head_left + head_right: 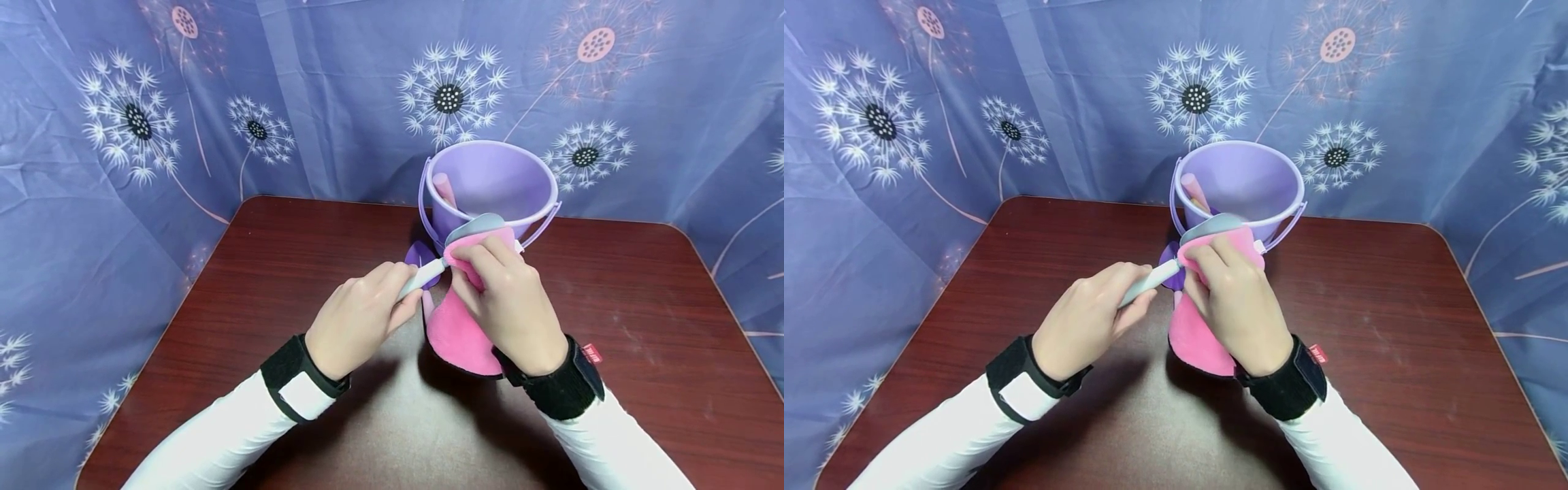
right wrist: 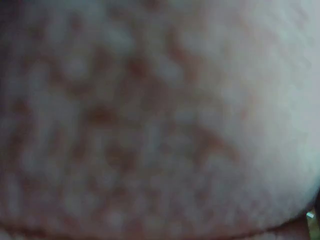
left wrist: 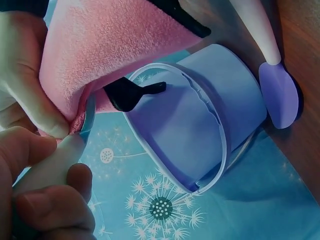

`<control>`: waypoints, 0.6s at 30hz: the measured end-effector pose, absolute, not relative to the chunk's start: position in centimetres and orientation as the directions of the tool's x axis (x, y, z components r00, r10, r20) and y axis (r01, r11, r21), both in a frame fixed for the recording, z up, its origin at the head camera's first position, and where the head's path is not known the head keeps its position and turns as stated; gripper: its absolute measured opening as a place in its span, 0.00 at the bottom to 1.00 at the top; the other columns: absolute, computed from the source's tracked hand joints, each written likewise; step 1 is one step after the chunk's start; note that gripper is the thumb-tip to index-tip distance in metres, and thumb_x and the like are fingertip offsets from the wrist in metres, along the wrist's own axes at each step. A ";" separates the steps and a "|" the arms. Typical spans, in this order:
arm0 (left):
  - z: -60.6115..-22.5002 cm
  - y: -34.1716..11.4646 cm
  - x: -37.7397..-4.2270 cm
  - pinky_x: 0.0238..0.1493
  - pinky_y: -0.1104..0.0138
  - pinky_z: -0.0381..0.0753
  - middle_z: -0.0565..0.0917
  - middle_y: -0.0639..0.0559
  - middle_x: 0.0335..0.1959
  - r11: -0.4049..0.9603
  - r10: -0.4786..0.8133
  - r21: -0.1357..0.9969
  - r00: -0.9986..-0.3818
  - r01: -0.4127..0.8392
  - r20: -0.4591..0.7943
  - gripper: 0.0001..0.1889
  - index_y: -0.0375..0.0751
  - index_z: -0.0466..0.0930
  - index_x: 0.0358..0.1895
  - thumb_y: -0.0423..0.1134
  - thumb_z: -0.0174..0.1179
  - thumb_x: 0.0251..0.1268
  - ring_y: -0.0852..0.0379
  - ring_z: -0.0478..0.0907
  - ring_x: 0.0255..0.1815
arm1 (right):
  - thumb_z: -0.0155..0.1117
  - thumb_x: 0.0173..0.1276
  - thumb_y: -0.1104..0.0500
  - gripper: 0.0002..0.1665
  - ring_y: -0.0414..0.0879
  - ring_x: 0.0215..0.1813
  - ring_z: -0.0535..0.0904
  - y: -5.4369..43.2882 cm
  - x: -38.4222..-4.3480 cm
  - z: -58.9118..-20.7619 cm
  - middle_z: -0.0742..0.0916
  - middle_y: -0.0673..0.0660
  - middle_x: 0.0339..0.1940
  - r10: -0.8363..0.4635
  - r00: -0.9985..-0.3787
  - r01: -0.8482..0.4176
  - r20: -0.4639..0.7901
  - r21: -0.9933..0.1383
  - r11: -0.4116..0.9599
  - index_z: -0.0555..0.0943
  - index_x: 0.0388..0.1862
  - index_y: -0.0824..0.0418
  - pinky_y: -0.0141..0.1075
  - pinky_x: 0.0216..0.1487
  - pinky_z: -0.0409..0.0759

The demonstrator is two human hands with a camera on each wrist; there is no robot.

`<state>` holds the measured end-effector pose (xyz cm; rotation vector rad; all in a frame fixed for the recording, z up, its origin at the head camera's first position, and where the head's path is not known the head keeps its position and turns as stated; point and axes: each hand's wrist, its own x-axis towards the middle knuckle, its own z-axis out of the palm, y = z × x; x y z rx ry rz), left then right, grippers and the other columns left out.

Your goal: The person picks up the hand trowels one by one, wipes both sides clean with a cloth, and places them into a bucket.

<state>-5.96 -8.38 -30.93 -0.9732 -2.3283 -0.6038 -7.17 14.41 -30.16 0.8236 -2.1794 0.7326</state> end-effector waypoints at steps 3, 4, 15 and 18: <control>-30.9 -8.4 -5.9 0.21 0.62 0.79 0.75 0.50 0.30 0.638 0.504 0.193 -0.593 0.746 0.628 0.10 0.35 0.79 0.51 0.36 0.64 0.75 0.59 0.72 0.20 | 0.71 0.69 0.69 0.09 0.44 0.35 0.77 14.6 -7.4 -30.2 0.83 0.57 0.39 -0.313 -0.576 -0.698 0.755 -0.255 0.669 0.86 0.48 0.65 0.38 0.39 0.83; -30.9 -8.4 -5.8 0.20 0.62 0.79 0.75 0.51 0.30 0.636 0.505 0.192 -0.591 0.747 0.629 0.10 0.35 0.79 0.51 0.36 0.64 0.75 0.59 0.71 0.20 | 0.71 0.70 0.69 0.09 0.44 0.35 0.77 14.7 -7.5 -30.2 0.83 0.57 0.38 -0.300 -0.582 -0.686 0.756 -0.258 0.680 0.86 0.47 0.64 0.39 0.40 0.83; -30.9 -8.4 -5.7 0.20 0.65 0.78 0.76 0.50 0.30 0.623 0.508 0.191 -0.578 0.758 0.639 0.11 0.34 0.79 0.52 0.37 0.66 0.74 0.60 0.70 0.20 | 0.68 0.69 0.70 0.10 0.51 0.36 0.77 17.2 -8.7 -29.9 0.83 0.60 0.37 -0.150 -0.645 -0.548 0.750 -0.316 0.774 0.88 0.48 0.64 0.42 0.39 0.74; -30.9 -8.5 -5.7 0.21 0.65 0.78 0.77 0.50 0.30 0.623 0.509 0.192 -0.579 0.759 0.637 0.11 0.34 0.79 0.52 0.36 0.65 0.75 0.60 0.70 0.20 | 0.68 0.69 0.70 0.09 0.52 0.36 0.75 17.8 -8.9 -29.7 0.83 0.61 0.36 -0.125 -0.648 -0.525 0.751 -0.323 0.787 0.88 0.47 0.65 0.42 0.38 0.71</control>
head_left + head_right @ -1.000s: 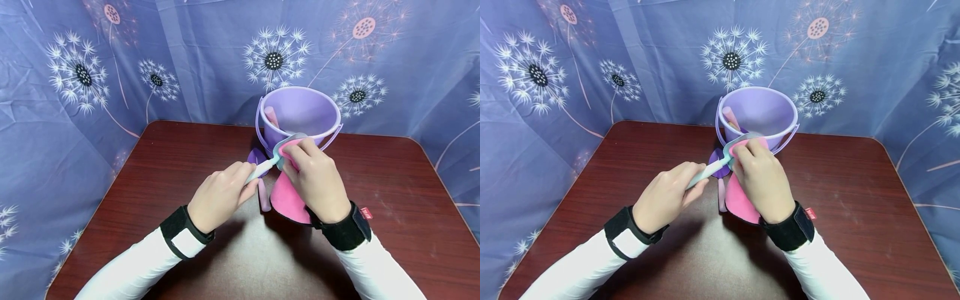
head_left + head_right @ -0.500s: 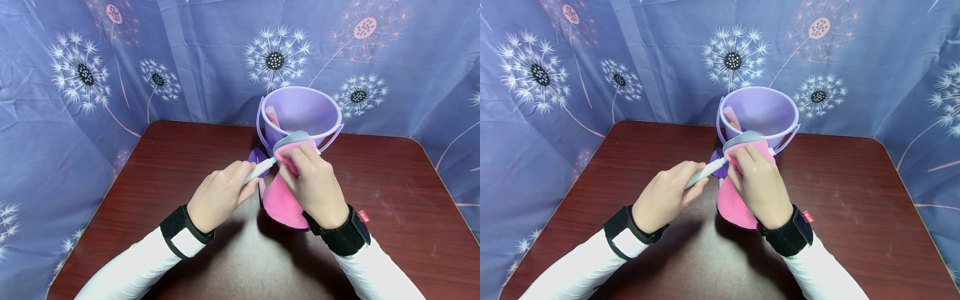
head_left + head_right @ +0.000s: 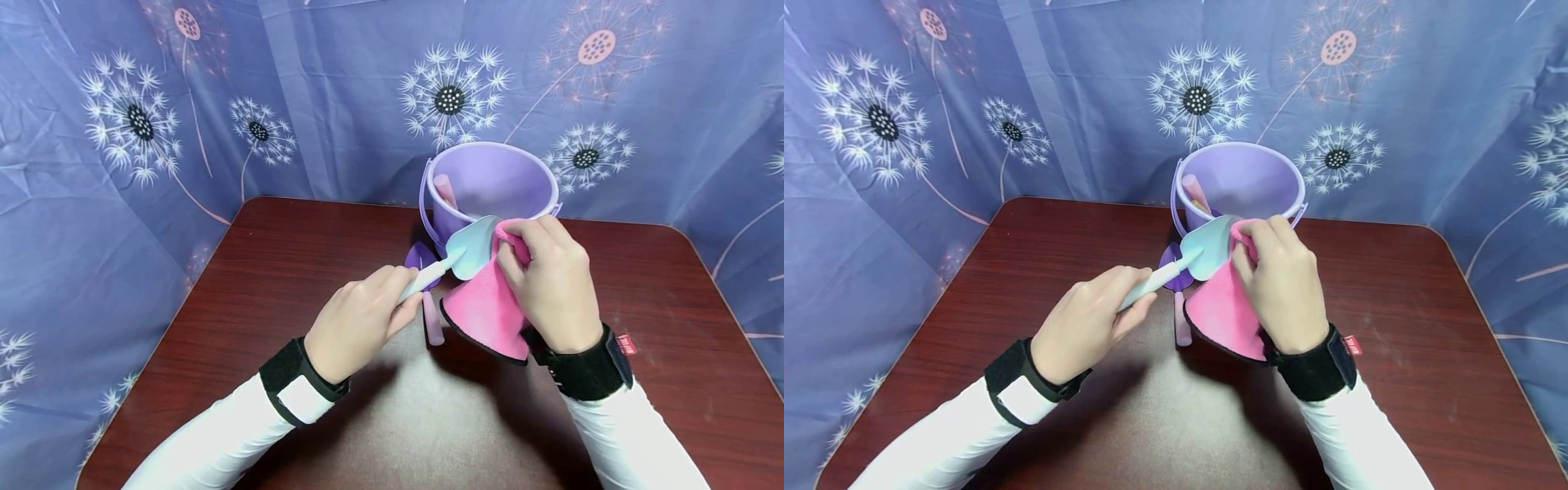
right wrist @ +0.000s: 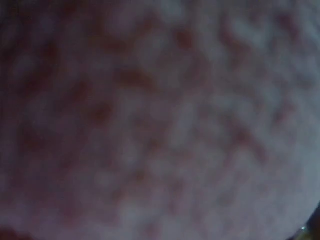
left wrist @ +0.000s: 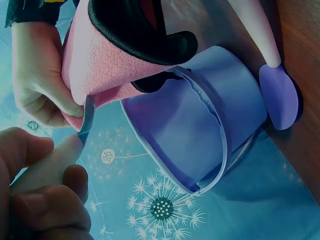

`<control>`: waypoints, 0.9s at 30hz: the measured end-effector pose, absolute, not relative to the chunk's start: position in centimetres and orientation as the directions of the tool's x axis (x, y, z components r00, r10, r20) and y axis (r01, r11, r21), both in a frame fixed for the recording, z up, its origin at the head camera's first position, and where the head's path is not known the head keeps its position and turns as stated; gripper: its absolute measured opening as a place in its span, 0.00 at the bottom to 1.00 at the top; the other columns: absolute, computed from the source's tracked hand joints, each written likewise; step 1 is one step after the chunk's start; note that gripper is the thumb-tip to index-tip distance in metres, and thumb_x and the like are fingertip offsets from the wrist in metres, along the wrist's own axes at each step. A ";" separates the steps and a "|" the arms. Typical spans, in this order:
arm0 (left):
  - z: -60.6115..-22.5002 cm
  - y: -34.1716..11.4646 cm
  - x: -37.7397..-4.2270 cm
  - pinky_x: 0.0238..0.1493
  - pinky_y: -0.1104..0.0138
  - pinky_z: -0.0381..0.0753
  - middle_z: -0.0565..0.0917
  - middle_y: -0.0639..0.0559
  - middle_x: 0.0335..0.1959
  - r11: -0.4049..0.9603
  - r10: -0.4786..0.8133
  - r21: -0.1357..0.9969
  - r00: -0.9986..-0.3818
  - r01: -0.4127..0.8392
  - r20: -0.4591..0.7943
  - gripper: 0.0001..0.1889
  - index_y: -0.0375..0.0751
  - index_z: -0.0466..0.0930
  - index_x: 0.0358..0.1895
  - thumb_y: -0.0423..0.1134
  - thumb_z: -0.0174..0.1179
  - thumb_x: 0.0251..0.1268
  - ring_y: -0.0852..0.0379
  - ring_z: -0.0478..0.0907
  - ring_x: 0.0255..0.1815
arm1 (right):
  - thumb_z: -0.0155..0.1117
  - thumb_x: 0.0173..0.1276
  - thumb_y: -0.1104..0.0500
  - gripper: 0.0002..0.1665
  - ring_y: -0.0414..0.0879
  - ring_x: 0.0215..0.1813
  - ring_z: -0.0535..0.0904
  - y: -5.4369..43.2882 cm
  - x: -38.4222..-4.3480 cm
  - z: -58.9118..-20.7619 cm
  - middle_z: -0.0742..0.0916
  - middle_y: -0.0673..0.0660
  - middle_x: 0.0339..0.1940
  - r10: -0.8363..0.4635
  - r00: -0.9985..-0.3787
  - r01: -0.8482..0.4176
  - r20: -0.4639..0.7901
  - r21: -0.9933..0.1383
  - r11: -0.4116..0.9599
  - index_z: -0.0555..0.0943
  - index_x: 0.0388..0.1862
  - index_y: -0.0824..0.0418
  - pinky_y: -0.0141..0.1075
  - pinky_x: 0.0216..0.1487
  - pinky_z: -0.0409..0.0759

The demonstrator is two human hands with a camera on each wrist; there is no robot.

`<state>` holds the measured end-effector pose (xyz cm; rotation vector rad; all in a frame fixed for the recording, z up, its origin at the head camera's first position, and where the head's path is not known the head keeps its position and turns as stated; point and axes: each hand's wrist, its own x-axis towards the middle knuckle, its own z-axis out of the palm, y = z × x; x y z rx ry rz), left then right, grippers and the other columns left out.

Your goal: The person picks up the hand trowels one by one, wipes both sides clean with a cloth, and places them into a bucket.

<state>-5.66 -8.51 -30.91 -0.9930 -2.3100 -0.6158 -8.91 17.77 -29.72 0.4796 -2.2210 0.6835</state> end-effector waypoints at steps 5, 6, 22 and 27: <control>-30.8 -8.5 -5.7 0.21 0.65 0.78 0.77 0.50 0.31 0.625 0.510 0.185 -0.575 0.759 0.640 0.11 0.34 0.79 0.52 0.36 0.65 0.75 0.60 0.70 0.20 | 0.68 0.70 0.70 0.09 0.52 0.37 0.76 18.1 -8.8 -29.6 0.83 0.61 0.38 -0.132 -0.655 -0.519 0.744 -0.316 0.794 0.88 0.46 0.65 0.44 0.40 0.73; -30.8 -8.5 -5.7 0.21 0.65 0.78 0.77 0.50 0.31 0.626 0.510 0.183 -0.575 0.758 0.640 0.11 0.34 0.79 0.52 0.36 0.65 0.74 0.60 0.70 0.20 | 0.68 0.70 0.70 0.09 0.52 0.37 0.76 18.0 -8.7 -29.6 0.83 0.61 0.38 -0.142 -0.655 -0.522 0.742 -0.309 0.795 0.88 0.46 0.65 0.44 0.39 0.74; -30.8 -8.3 -6.0 0.22 0.62 0.81 0.77 0.49 0.31 0.654 0.492 0.167 -0.583 0.738 0.646 0.11 0.33 0.79 0.52 0.36 0.64 0.75 0.58 0.73 0.20 | 0.71 0.66 0.71 0.10 0.44 0.29 0.76 14.9 -7.0 -30.5 0.80 0.56 0.36 -0.361 -0.631 -0.669 0.687 -0.246 0.702 0.87 0.45 0.63 0.41 0.33 0.83; -30.7 -8.3 -5.9 0.22 0.61 0.81 0.77 0.49 0.32 0.653 0.497 0.171 -0.588 0.737 0.637 0.11 0.34 0.80 0.52 0.36 0.64 0.75 0.58 0.73 0.20 | 0.71 0.64 0.73 0.12 0.45 0.31 0.79 15.2 -6.7 -30.5 0.81 0.56 0.37 -0.372 -0.642 -0.663 0.670 -0.242 0.708 0.87 0.45 0.63 0.41 0.35 0.84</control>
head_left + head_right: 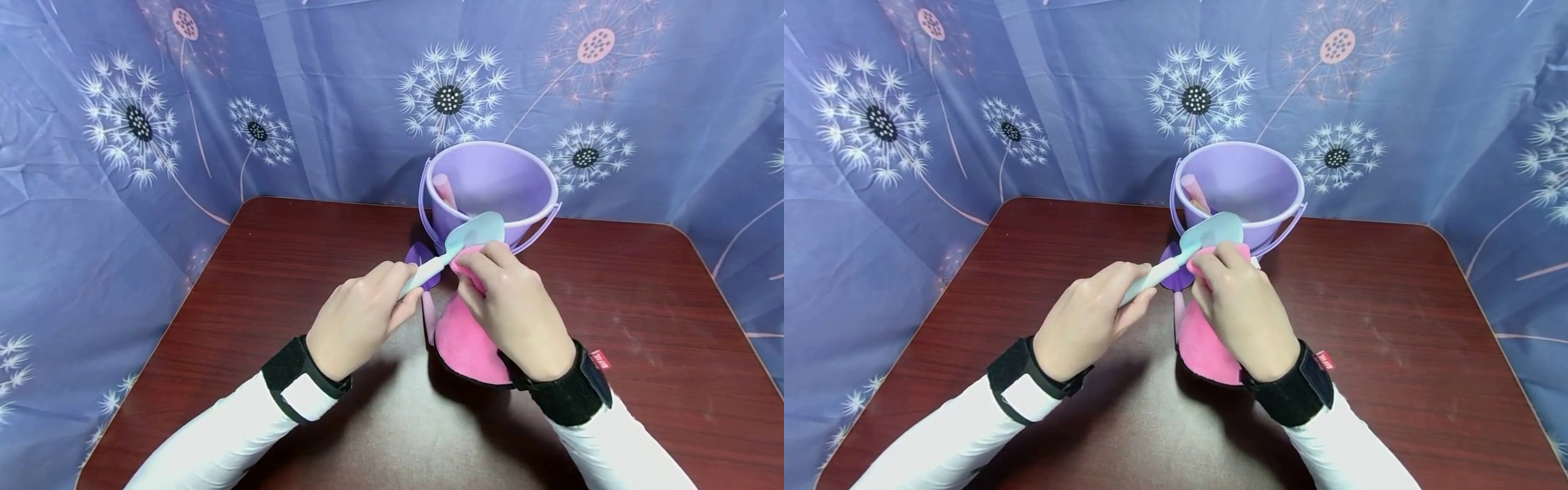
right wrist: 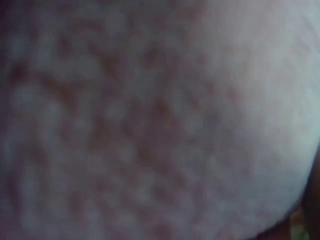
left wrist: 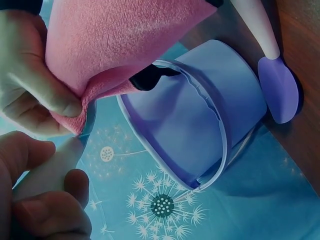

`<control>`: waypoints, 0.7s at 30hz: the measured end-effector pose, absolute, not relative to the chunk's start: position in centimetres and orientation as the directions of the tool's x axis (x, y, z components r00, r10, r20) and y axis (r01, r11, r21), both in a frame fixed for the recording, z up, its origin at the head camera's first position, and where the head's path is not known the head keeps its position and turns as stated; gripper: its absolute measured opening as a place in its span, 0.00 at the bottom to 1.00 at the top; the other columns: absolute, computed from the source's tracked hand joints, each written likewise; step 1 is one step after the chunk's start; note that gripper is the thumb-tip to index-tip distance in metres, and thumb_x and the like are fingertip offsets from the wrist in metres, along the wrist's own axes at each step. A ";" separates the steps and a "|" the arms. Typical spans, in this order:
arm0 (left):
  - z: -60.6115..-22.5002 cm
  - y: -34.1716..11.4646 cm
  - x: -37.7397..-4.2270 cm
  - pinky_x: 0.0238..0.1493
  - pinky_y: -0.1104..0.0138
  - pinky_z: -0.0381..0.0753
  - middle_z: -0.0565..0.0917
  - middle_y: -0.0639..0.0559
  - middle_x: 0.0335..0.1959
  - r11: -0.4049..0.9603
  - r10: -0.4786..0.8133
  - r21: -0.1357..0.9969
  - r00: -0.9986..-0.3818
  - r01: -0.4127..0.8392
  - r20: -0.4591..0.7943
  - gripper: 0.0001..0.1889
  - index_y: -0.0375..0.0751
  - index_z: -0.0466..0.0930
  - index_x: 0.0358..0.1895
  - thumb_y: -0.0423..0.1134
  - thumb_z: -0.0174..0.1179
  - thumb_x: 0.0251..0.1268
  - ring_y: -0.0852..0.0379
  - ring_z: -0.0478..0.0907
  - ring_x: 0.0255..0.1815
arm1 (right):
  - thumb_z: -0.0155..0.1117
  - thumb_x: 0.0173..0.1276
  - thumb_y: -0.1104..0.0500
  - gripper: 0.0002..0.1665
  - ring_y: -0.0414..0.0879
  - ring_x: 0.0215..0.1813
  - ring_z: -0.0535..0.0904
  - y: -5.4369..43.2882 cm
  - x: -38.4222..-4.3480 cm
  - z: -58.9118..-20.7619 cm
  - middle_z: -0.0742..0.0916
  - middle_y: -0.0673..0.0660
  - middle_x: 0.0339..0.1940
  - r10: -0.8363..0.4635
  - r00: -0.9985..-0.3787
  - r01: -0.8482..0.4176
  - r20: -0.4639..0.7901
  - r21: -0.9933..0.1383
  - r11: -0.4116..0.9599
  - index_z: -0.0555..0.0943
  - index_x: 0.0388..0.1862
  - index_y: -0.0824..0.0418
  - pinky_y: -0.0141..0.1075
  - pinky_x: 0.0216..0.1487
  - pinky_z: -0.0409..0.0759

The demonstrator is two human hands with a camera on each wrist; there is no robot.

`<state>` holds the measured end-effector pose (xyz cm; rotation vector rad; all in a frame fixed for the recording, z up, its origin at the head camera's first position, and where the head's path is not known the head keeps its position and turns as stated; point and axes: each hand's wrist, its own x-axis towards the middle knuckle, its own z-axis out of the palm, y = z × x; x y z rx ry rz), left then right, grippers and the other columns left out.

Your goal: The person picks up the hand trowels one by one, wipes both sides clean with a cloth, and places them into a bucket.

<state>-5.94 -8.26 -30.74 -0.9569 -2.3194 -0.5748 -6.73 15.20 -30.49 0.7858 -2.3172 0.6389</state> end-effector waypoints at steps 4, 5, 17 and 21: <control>-30.8 -8.2 -5.8 0.21 0.62 0.80 0.77 0.50 0.31 0.650 0.502 0.172 -0.588 0.740 0.634 0.11 0.34 0.79 0.53 0.36 0.63 0.75 0.59 0.72 0.20 | 0.74 0.65 0.71 0.11 0.48 0.34 0.83 15.8 -6.8 -30.5 0.83 0.57 0.39 -0.350 -0.674 -0.630 0.651 -0.259 0.732 0.88 0.46 0.63 0.44 0.38 0.85; -30.9 -8.2 -5.8 0.21 0.63 0.80 0.77 0.50 0.31 0.649 0.504 0.171 -0.588 0.741 0.633 0.11 0.34 0.79 0.53 0.35 0.63 0.75 0.59 0.72 0.20 | 0.75 0.66 0.70 0.11 0.49 0.35 0.83 16.1 -6.9 -30.5 0.83 0.57 0.39 -0.340 -0.681 -0.621 0.649 -0.264 0.738 0.88 0.46 0.63 0.45 0.38 0.85; -31.0 -8.5 -5.8 0.22 0.65 0.78 0.78 0.49 0.33 0.649 0.508 0.163 -0.582 0.743 0.635 0.12 0.34 0.79 0.55 0.35 0.65 0.75 0.60 0.71 0.21 | 0.72 0.70 0.68 0.07 0.54 0.36 0.82 18.5 -8.3 -29.9 0.84 0.61 0.40 -0.239 -0.676 -0.547 0.697 -0.258 0.797 0.88 0.46 0.65 0.50 0.42 0.84; -30.9 -8.4 -5.7 0.22 0.64 0.79 0.79 0.48 0.34 0.646 0.503 0.165 -0.578 0.745 0.642 0.13 0.33 0.79 0.55 0.35 0.65 0.74 0.59 0.72 0.22 | 0.72 0.71 0.67 0.08 0.56 0.38 0.83 18.6 -8.4 -29.7 0.84 0.63 0.42 -0.216 -0.673 -0.524 0.707 -0.251 0.814 0.88 0.47 0.65 0.52 0.43 0.84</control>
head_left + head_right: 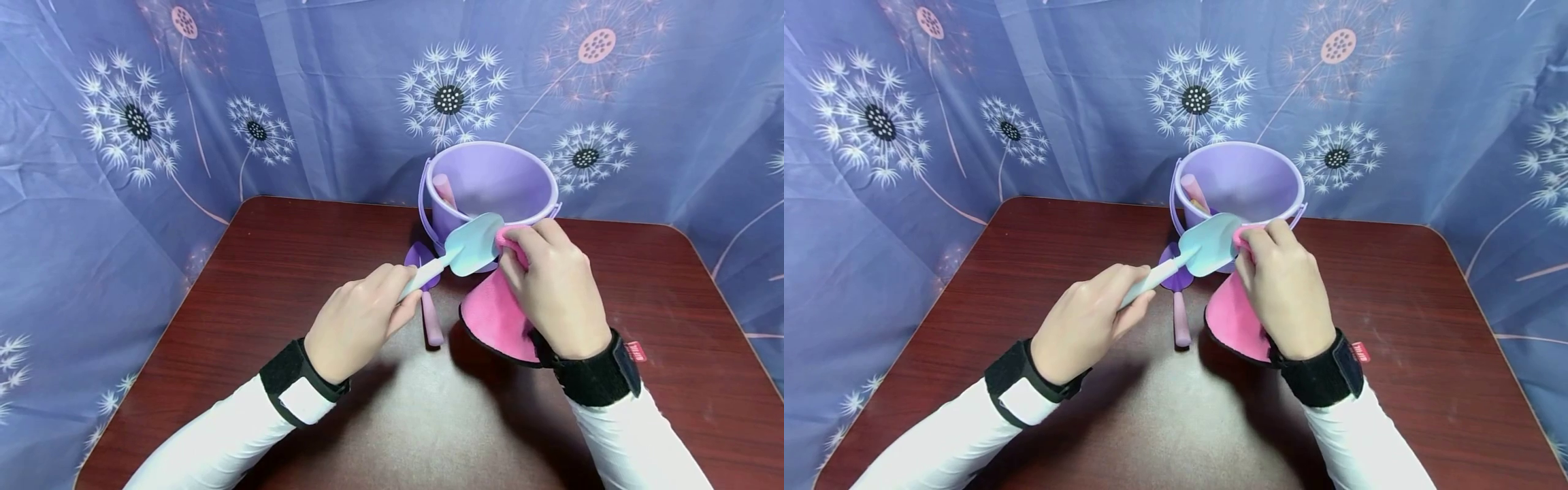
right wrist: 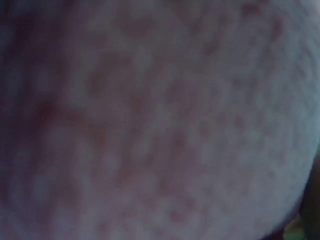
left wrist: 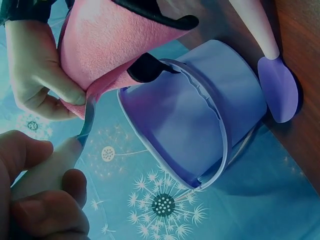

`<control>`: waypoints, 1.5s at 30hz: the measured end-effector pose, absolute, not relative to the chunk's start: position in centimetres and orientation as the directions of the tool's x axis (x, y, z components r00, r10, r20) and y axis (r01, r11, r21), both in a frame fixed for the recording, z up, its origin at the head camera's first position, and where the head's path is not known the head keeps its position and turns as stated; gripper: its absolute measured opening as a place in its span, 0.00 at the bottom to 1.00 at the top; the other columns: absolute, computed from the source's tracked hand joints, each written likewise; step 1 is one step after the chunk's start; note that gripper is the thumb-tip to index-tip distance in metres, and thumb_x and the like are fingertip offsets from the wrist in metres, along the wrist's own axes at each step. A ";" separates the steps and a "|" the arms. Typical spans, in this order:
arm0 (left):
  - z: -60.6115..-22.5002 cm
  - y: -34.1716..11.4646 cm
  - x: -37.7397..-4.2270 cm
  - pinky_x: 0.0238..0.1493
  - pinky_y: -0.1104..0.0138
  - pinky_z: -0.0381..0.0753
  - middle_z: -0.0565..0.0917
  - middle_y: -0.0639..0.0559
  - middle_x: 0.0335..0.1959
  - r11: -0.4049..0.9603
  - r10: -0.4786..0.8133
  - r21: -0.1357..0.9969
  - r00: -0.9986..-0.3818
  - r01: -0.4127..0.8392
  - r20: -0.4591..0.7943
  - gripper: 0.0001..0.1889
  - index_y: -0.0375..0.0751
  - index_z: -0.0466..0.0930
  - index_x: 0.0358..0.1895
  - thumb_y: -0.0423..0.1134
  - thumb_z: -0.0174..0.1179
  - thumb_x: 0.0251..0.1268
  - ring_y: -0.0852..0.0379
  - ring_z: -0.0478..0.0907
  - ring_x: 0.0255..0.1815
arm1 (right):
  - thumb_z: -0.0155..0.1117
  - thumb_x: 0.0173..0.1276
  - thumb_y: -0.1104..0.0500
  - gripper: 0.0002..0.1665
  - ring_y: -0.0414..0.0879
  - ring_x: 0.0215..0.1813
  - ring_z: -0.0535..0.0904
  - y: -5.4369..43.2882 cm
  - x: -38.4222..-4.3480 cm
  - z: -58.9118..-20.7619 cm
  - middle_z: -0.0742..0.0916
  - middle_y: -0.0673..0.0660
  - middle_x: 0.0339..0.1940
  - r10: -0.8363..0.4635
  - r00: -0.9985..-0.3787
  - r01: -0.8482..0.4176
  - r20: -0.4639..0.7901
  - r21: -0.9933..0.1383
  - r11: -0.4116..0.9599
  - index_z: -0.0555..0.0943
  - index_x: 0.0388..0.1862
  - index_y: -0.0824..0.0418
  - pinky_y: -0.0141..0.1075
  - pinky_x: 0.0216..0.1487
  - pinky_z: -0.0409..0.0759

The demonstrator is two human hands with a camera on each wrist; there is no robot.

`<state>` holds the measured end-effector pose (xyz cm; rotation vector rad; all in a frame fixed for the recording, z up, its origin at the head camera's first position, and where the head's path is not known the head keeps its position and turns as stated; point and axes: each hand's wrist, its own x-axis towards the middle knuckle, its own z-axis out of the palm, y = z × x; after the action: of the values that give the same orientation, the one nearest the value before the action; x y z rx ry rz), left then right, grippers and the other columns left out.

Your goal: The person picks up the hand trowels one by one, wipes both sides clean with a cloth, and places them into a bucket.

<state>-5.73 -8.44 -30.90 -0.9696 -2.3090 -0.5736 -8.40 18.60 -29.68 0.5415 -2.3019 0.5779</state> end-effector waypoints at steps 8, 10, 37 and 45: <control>-30.8 -8.2 -5.8 0.21 0.63 0.79 0.79 0.48 0.33 0.647 0.501 0.148 -0.564 0.748 0.656 0.12 0.33 0.79 0.54 0.35 0.64 0.75 0.58 0.72 0.21 | 0.74 0.68 0.69 0.08 0.55 0.36 0.85 17.6 -7.8 -29.8 0.83 0.61 0.41 -0.251 -0.684 -0.543 0.685 -0.247 0.803 0.87 0.46 0.65 0.51 0.39 0.86; -30.7 -8.1 -5.9 0.21 0.63 0.79 0.79 0.48 0.33 0.649 0.501 0.141 -0.560 0.747 0.659 0.12 0.33 0.79 0.55 0.35 0.64 0.75 0.58 0.72 0.21 | 0.75 0.68 0.69 0.09 0.54 0.34 0.85 17.1 -7.6 -30.0 0.83 0.61 0.39 -0.276 -0.684 -0.563 0.676 -0.248 0.788 0.87 0.45 0.65 0.50 0.38 0.86; -30.9 -8.3 -5.5 0.21 0.65 0.79 0.79 0.48 0.33 0.651 0.505 0.145 -0.568 0.745 0.650 0.12 0.33 0.79 0.54 0.35 0.65 0.74 0.59 0.70 0.20 | 0.69 0.73 0.66 0.05 0.52 0.39 0.79 17.8 -8.4 -29.8 0.84 0.60 0.39 -0.178 -0.722 -0.514 0.668 -0.347 0.784 0.87 0.45 0.65 0.47 0.43 0.79; -30.9 -8.3 -5.3 0.20 0.64 0.78 0.77 0.50 0.32 0.647 0.507 0.155 -0.573 0.747 0.644 0.11 0.34 0.79 0.52 0.35 0.65 0.74 0.60 0.70 0.20 | 0.66 0.73 0.67 0.08 0.56 0.40 0.79 18.2 -8.8 -29.6 0.84 0.62 0.40 -0.134 -0.705 -0.482 0.696 -0.331 0.811 0.86 0.48 0.67 0.52 0.43 0.79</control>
<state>-5.33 -8.25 -30.87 -0.9731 -2.3043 -0.5628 -8.79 18.16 -29.57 0.4510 -2.3081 0.6585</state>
